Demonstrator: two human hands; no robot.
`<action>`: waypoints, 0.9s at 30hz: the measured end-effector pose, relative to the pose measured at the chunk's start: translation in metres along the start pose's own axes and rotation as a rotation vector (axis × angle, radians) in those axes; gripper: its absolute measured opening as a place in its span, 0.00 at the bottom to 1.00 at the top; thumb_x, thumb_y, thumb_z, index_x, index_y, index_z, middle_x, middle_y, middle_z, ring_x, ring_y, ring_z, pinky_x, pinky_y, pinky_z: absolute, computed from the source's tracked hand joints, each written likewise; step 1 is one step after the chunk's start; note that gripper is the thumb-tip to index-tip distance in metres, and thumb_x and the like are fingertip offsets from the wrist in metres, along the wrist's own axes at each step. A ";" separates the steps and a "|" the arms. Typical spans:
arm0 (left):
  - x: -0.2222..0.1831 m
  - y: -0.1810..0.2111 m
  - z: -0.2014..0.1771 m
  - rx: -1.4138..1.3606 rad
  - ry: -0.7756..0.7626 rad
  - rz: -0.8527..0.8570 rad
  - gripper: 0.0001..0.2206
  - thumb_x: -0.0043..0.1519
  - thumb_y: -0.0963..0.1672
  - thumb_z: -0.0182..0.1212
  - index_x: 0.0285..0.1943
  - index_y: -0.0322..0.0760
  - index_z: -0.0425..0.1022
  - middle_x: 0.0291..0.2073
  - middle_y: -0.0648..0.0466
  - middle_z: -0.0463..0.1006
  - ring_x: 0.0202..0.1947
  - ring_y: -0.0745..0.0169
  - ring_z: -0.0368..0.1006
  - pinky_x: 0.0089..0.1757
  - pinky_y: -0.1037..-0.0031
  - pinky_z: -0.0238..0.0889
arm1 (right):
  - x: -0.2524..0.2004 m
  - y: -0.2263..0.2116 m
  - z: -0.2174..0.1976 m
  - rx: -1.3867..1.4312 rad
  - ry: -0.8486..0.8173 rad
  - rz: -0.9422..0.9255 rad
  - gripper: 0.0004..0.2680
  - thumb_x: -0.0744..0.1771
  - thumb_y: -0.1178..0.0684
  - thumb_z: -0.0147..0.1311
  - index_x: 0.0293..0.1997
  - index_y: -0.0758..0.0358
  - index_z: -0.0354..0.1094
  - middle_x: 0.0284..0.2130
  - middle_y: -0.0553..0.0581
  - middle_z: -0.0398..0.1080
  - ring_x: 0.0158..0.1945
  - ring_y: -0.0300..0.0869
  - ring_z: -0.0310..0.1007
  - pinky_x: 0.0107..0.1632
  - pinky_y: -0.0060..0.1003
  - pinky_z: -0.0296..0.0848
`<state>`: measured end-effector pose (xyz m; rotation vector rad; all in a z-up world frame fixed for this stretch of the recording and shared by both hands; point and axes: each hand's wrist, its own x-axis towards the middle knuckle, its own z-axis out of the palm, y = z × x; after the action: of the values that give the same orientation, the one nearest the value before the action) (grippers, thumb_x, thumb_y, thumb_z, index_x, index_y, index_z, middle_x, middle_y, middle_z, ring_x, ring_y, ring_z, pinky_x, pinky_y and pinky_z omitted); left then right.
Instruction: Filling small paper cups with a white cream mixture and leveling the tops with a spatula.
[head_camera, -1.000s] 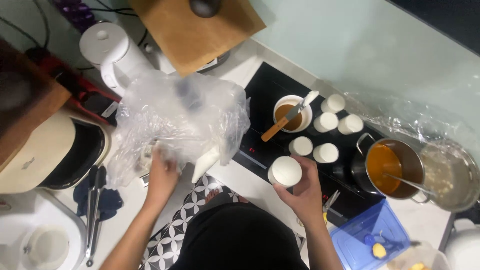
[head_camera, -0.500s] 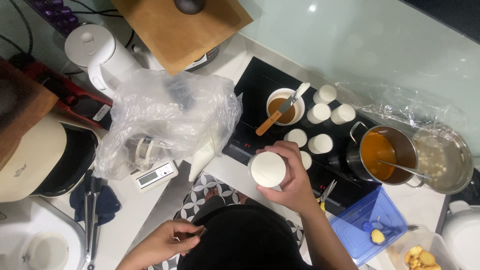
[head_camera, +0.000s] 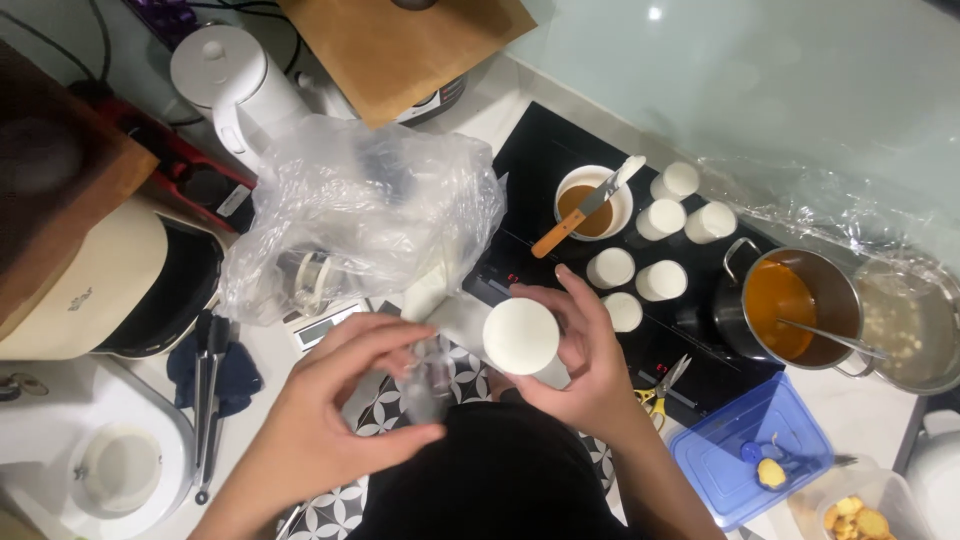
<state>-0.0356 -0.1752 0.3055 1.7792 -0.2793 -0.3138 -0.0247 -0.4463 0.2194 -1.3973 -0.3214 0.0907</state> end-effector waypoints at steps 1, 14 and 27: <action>0.005 0.010 0.006 0.001 0.001 -0.002 0.35 0.45 0.42 0.80 0.65 0.36 0.74 0.51 0.52 0.75 0.44 0.63 0.75 0.49 0.72 0.70 | -0.001 -0.001 0.003 0.002 -0.001 0.000 0.39 0.60 0.70 0.62 0.78 0.60 0.37 0.67 0.72 0.60 0.70 0.53 0.65 0.68 0.49 0.70; 0.029 0.028 0.047 0.350 0.015 0.239 0.30 0.50 0.43 0.76 0.64 0.36 0.71 0.52 0.47 0.71 0.50 0.52 0.75 0.47 0.69 0.71 | -0.013 -0.040 0.020 -0.440 0.025 -0.118 0.38 0.60 0.62 0.70 0.76 0.69 0.41 0.66 0.69 0.65 0.73 0.53 0.64 0.65 0.43 0.76; 0.028 0.034 0.047 0.341 -0.007 0.160 0.31 0.49 0.43 0.77 0.63 0.35 0.71 0.52 0.48 0.71 0.50 0.54 0.75 0.46 0.70 0.71 | -0.016 -0.059 0.025 -0.727 0.046 -0.181 0.38 0.59 0.59 0.71 0.73 0.72 0.43 0.62 0.64 0.69 0.65 0.51 0.73 0.54 0.36 0.80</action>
<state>-0.0267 -0.2358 0.3264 2.0756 -0.5011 -0.1642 -0.0540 -0.4372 0.2777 -2.0754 -0.4675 -0.2308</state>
